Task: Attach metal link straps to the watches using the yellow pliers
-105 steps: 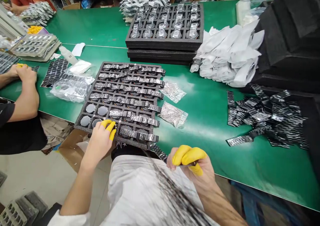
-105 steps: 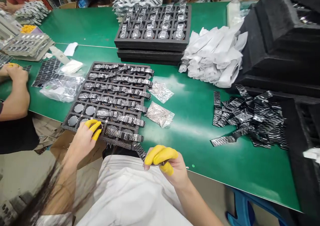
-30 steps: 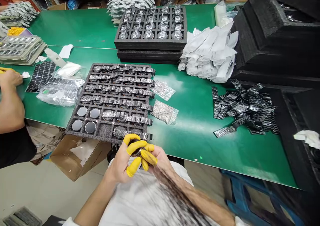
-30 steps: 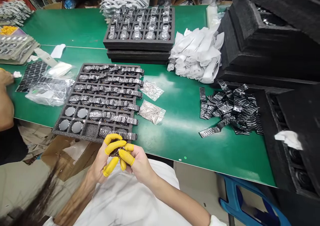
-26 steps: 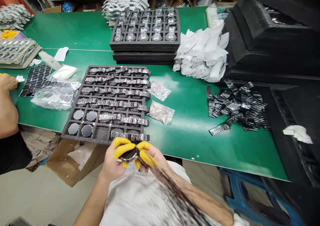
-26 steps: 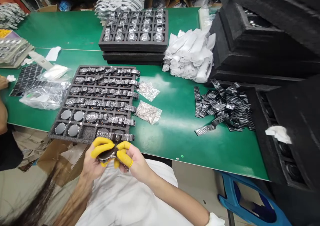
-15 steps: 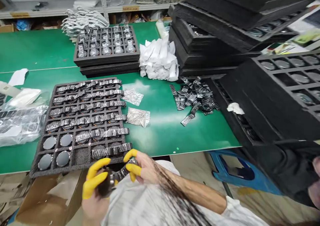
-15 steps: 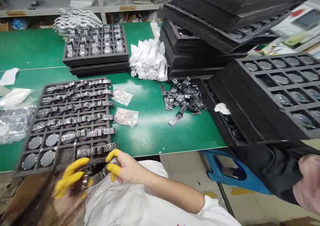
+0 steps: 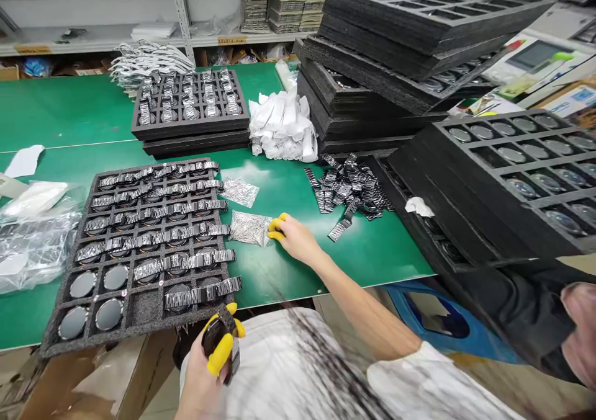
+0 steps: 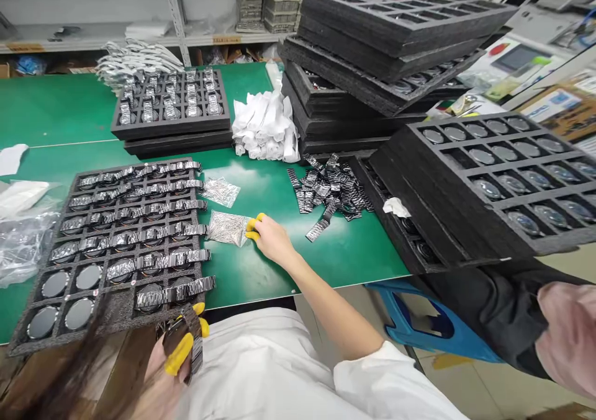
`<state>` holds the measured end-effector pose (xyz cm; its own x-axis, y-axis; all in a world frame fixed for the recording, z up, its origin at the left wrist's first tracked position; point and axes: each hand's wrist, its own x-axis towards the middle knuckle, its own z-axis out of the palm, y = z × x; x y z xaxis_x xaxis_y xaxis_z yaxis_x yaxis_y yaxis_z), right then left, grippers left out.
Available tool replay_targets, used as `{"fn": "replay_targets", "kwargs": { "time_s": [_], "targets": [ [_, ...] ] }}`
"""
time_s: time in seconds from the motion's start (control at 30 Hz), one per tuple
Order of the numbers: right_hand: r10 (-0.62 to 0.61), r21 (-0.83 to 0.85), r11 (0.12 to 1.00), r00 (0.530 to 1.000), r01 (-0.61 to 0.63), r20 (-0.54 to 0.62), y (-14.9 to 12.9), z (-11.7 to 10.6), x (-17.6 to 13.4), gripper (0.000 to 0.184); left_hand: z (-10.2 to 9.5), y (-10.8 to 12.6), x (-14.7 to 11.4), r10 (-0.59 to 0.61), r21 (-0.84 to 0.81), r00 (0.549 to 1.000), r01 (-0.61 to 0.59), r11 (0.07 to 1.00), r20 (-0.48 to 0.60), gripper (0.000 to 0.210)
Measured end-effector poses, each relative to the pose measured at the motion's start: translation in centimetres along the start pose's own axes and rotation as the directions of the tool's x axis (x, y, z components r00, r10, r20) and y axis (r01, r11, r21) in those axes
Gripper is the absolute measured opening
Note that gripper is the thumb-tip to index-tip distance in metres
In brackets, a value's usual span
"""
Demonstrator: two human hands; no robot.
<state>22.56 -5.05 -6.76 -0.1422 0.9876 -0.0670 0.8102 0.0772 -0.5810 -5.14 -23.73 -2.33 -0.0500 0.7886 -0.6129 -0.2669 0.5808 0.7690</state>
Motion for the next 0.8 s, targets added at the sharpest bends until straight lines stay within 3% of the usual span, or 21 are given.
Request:
{"fn": "replay_targets", "kwargs": {
  "time_s": [0.27, 0.4, 0.47, 0.6, 0.8],
  "targets": [
    [-0.077, 0.233, 0.972, 0.988, 0.045, 0.131, 2.0, -0.5, 0.8, 0.012, 0.2, 1.0, -0.4, 0.054, -0.013, 0.999, -0.054, 0.998, 0.004, 0.056],
    [-0.072, 0.576, 0.817, 0.994, 0.009, 0.087, 2.7, -0.1, 0.8, 0.033, 0.7, 1.1, -0.3, 0.051, -0.078, 0.996, -0.056, 0.995, -0.074, 0.060],
    [-0.026, 0.657, 0.754, 0.999, -0.007, 0.040, 2.6, 0.3, 0.5, 0.043, 1.0, 1.2, -0.2, 0.053, -0.064, 0.994, -0.060, 0.996, -0.097, 0.061],
    [0.030, 0.681, 0.730, 0.998, -0.055, 0.048, 2.4, 0.6, -0.2, 0.048, 1.2, 1.4, 0.2, 0.095, 0.025, 0.992, -0.093, 0.995, -0.088, 0.060],
    [0.059, 0.639, 0.765, 0.997, -0.080, 0.053, 3.0, 0.6, -0.1, 0.051, 0.4, 0.3, 1.0, 0.092, 0.059, 0.996, -0.092, 0.994, 0.003, 0.062]
  ]
}}
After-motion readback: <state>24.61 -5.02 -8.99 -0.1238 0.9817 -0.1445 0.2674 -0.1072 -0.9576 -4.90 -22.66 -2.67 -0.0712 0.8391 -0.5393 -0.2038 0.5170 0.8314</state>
